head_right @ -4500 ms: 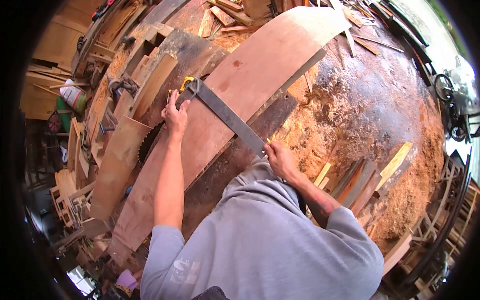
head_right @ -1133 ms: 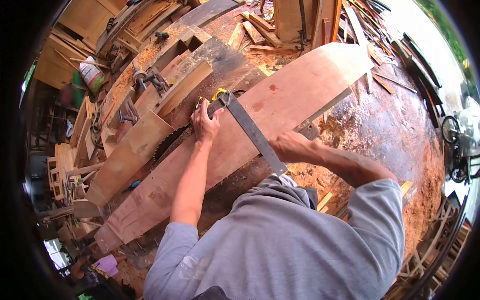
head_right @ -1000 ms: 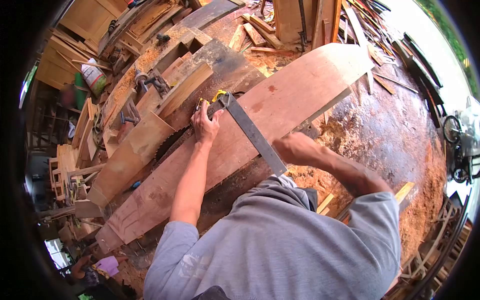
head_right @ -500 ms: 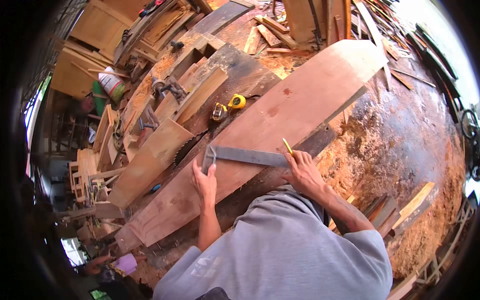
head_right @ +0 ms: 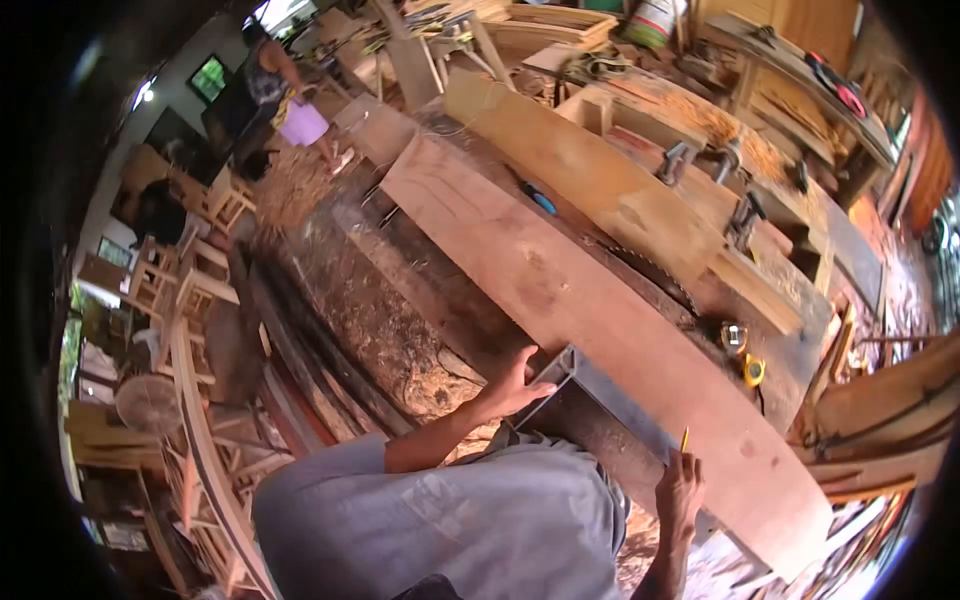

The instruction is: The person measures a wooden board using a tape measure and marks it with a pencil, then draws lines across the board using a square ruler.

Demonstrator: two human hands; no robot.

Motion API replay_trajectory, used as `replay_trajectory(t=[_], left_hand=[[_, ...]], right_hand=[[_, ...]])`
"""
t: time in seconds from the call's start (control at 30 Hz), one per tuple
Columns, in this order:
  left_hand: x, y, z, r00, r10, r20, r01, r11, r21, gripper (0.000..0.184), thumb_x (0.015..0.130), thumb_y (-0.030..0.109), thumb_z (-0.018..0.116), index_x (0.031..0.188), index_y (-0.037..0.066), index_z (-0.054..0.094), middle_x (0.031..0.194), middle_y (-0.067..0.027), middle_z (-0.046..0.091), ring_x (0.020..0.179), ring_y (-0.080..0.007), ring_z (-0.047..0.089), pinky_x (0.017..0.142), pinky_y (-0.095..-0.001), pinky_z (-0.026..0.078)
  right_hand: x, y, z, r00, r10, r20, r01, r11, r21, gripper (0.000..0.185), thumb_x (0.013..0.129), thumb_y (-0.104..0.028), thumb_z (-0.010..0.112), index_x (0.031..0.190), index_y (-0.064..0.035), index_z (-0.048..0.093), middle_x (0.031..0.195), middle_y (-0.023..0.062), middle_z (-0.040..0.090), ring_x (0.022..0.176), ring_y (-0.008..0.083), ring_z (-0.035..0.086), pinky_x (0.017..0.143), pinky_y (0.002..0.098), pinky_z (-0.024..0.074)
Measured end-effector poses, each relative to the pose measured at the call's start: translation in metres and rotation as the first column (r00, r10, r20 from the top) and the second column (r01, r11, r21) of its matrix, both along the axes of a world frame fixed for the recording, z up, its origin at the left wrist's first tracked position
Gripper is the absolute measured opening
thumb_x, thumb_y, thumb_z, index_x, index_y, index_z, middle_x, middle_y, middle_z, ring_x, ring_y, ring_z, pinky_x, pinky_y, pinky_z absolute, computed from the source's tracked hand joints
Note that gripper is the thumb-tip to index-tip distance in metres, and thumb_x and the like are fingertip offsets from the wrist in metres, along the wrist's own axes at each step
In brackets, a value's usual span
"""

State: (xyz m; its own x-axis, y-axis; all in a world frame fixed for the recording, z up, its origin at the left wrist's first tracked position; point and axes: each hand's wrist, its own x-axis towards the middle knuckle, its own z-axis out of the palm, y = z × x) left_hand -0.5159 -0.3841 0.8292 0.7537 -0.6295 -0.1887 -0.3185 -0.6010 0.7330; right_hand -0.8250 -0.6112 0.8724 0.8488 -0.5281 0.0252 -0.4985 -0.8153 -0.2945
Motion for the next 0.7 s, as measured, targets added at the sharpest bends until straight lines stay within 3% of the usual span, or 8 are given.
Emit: replay_trajectory(t=[0.07,0.1,0.2,0.23,0.33,0.43,0.5,0.7], left_hand=[[0.0,0.023,-0.01,0.902,0.021,-0.43,-0.106,0.979,-0.173,0.093,0.083,0.025,0.084,0.155,-0.002,0.031,0.117,-0.0205,0.064,0.105,-0.0252,0.064,0.09,-0.037,0.053],[-0.003,0.026,-0.012,0.876,0.039,-0.48,-0.181,0.95,-0.253,0.088,0.082,0.013,0.083,0.153,-0.003,0.033,0.1,-0.0107,0.061,0.09,-0.0151,0.06,0.079,-0.0305,0.053],[-0.004,0.028,-0.033,0.87,0.071,-0.487,-0.275,0.891,-0.361,0.081,0.084,0.008,0.079,0.151,-0.002,0.036,0.101,-0.0105,0.06,0.091,-0.0168,0.061,0.079,-0.0321,0.053],[-0.003,0.024,-0.044,0.921,0.086,-0.38,-0.25,0.878,-0.407,0.076,0.084,0.004,0.075,0.15,0.001,0.038,0.1,-0.0095,0.06,0.09,-0.0166,0.061,0.079,-0.0325,0.054],[0.002,0.008,-0.059,0.944,0.099,-0.315,-0.24,0.86,-0.451,0.071,0.083,0.004,0.075,0.147,0.002,0.043,0.101,-0.0104,0.061,0.091,-0.0172,0.062,0.08,-0.0328,0.054],[0.007,0.008,-0.063,0.983,0.061,-0.174,-0.134,0.886,-0.444,0.058,0.077,0.006,0.077,0.13,-0.002,0.054,0.104,-0.0138,0.065,0.09,-0.0226,0.066,0.08,-0.0364,0.057],[0.006,0.02,-0.059,0.91,-0.008,-0.416,-0.203,0.864,-0.461,0.063,0.078,0.002,0.082,0.131,-0.002,0.048,0.101,-0.0147,0.065,0.087,-0.0183,0.065,0.077,-0.0325,0.058],[-0.007,0.045,-0.063,0.824,0.121,-0.554,-0.336,0.891,-0.305,0.068,0.081,-0.002,0.079,0.137,-0.004,0.041,0.097,-0.0141,0.065,0.084,-0.0178,0.065,0.075,-0.0316,0.055]], right_hand=[[0.003,-0.011,0.0,0.996,0.084,-0.043,-0.081,0.994,0.069,0.036,0.081,0.002,0.068,0.117,-0.0015,0.065,0.1,0.019,0.066,0.094,0.0376,0.064,0.082,0.0477,0.0552],[0.005,-0.016,0.0,0.994,0.094,-0.047,-0.091,0.994,0.062,0.036,0.081,0.002,0.068,0.117,-0.0015,0.065,0.1,0.019,0.066,0.094,0.0376,0.064,0.082,0.0477,0.0552],[0.009,-0.023,0.006,0.997,0.083,0.003,-0.083,0.988,0.132,0.044,0.08,0.0,0.073,0.123,0.001,0.063,0.106,0.0203,0.066,0.1,0.0391,0.064,0.085,0.0476,0.0545],[0.012,-0.025,0.009,0.998,0.049,0.029,-0.053,0.988,0.144,0.049,0.08,-0.001,0.075,0.127,0.0019,0.061,0.11,0.0212,0.065,0.103,0.0401,0.062,0.088,0.0479,0.0535],[0.013,-0.029,0.003,0.999,-0.02,0.029,0.014,0.982,0.19,0.06,0.083,-0.009,0.078,0.137,0.0025,0.055,0.124,0.0242,0.06,0.115,0.0428,0.058,0.097,0.049,0.0494],[0.008,-0.013,0.006,0.99,-0.1,0.095,0.087,0.987,0.132,0.067,0.084,-0.013,0.078,0.144,0.0006,0.05,0.134,0.0258,0.057,0.123,0.0437,0.056,0.102,0.0482,0.0478],[-0.001,-0.003,0.011,0.979,-0.17,0.11,0.152,0.976,0.156,0.069,0.084,-0.014,0.079,0.145,0.0004,0.049,0.136,0.0263,0.056,0.124,0.044,0.056,0.102,0.0472,0.0489],[-0.039,0.015,0.011,0.884,-0.456,0.1,0.436,0.884,0.168,0.067,0.085,-0.014,0.079,0.142,0.005,0.049,0.134,0.0252,0.056,0.12,0.043,0.056,0.102,0.0465,0.0485]])
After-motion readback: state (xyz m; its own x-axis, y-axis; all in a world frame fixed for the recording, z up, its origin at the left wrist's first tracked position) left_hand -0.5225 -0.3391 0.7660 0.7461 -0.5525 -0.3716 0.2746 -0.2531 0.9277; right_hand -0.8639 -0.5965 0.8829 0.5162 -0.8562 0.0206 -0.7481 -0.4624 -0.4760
